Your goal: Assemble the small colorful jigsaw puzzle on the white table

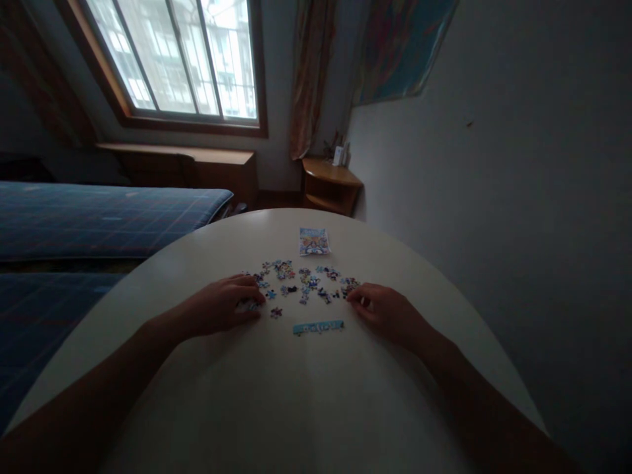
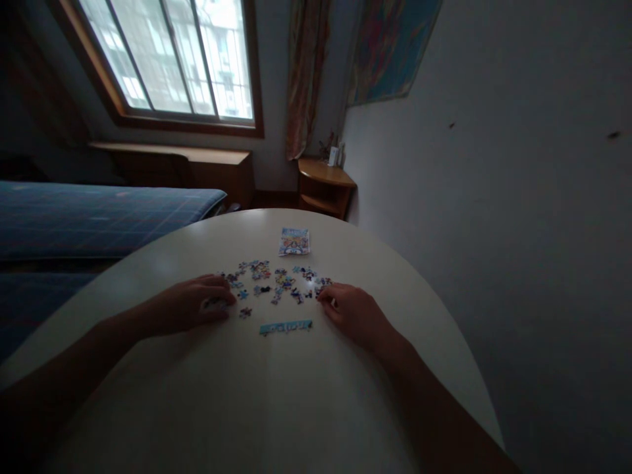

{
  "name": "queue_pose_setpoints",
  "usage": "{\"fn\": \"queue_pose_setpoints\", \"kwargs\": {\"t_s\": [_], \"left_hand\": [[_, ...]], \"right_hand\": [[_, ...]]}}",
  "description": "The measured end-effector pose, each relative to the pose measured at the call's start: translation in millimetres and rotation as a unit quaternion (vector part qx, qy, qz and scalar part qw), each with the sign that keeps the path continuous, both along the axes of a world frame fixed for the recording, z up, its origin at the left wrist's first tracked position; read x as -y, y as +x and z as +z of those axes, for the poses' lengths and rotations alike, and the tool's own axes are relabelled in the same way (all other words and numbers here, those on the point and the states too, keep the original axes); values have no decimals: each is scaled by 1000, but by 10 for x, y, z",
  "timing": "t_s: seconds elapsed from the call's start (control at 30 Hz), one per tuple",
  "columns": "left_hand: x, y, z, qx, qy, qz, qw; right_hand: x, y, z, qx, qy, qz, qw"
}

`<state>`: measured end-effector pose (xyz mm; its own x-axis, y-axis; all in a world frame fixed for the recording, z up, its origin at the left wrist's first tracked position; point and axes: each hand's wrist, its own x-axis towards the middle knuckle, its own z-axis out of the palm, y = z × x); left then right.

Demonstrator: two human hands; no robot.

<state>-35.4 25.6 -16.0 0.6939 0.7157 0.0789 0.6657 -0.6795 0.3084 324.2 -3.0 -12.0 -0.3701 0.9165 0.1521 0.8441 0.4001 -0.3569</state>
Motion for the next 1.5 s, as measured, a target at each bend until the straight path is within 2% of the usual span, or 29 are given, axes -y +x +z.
{"fn": "queue_pose_setpoints", "kwargs": {"t_s": [0.13,0.4,0.53,0.73,0.9,1.2,1.5], "left_hand": [[-35,19,-24,3,3,10,1000],[-29,73,28,-10,4,9,1000],[-13,13,33,4,14,18,1000],[4,23,72,-33,-15,48,998],[-23,24,21,-25,-10,56,998],[-26,34,24,-17,-8,63,998],[-36,38,33,-17,-13,41,999]], "right_hand": [[-19,12,-10,-3,-10,-30,999],[-36,32,-28,-16,-9,-72,997],[-31,21,-32,-7,-9,-68,998],[-8,-16,-26,-9,-22,-50,998],[-2,-30,-18,-8,-21,-45,999],[-18,-13,-60,-13,-13,-40,999],[0,-38,-15,-13,-23,-38,999]]}}
